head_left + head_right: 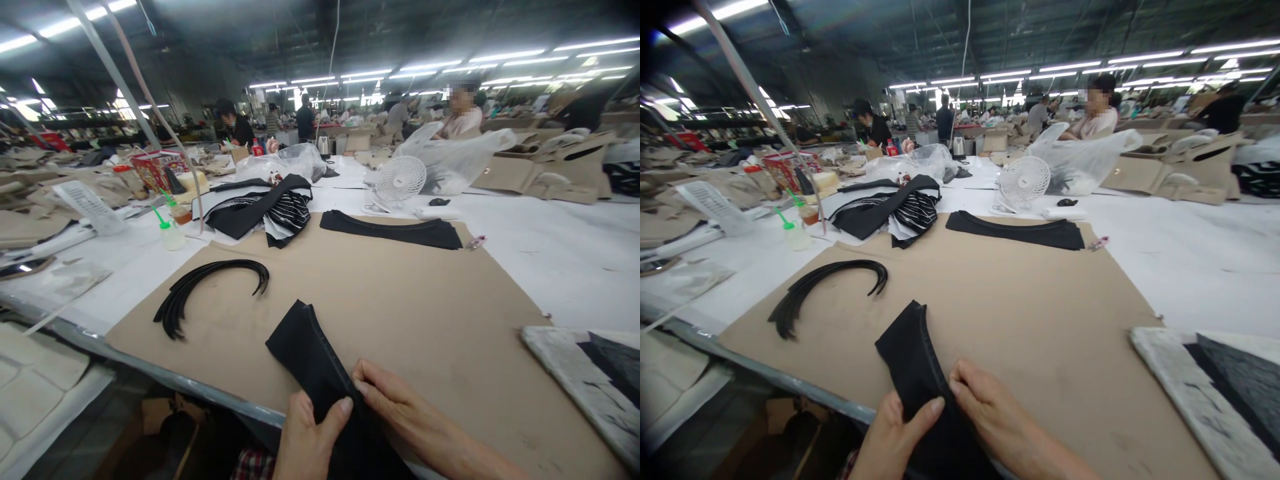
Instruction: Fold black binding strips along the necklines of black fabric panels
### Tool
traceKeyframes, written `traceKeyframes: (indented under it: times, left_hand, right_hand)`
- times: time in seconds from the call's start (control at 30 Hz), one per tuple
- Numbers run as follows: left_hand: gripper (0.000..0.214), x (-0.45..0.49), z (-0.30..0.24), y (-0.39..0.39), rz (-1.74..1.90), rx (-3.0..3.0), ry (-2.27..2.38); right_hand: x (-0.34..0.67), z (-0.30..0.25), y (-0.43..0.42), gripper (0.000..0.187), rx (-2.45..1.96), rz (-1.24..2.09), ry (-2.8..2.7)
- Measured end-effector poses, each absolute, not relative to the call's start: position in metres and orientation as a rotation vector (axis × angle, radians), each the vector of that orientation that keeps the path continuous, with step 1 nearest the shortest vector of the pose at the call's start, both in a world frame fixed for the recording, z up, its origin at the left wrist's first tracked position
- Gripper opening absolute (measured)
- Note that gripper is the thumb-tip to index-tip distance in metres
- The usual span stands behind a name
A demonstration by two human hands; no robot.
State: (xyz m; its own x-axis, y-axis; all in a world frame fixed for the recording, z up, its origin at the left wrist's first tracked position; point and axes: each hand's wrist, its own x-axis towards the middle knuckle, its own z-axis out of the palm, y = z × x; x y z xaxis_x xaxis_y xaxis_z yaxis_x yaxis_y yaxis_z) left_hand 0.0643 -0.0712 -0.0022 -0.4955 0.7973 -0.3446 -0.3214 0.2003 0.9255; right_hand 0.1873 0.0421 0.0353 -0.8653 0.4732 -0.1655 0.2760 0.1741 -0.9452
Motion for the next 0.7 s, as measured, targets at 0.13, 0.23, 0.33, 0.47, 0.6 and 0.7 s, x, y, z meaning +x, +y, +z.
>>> traceKeyframes:
  times: [0.13,0.23,0.33,0.47,0.6,0.7]
  left_hand:
    - [0.048,0.065,-0.001,-0.072,1.466,0.523,1.592]
    - [0.048,0.065,0.001,-0.072,1.484,0.541,1.587]
    - [0.045,0.066,0.001,-0.072,1.481,0.525,1.619]
    - [0.043,0.067,-0.001,-0.073,1.473,0.505,1.667]
    - [0.043,0.067,0.000,-0.073,1.439,0.528,1.747]
    - [0.043,0.067,0.000,-0.075,1.399,0.487,1.830]
  right_hand:
    - [0.192,0.036,0.039,0.033,-0.726,1.589,-2.400]
    - [0.194,0.037,0.037,0.030,-0.730,1.459,-2.486]
    - [0.198,0.037,0.037,0.030,-0.714,1.327,-2.575]
    - [0.202,0.032,0.036,0.027,-0.489,0.944,-2.703]
    - [0.193,0.021,0.030,0.028,-0.603,0.635,-2.685]
    - [0.185,0.019,0.027,0.029,-0.651,0.594,-2.677]
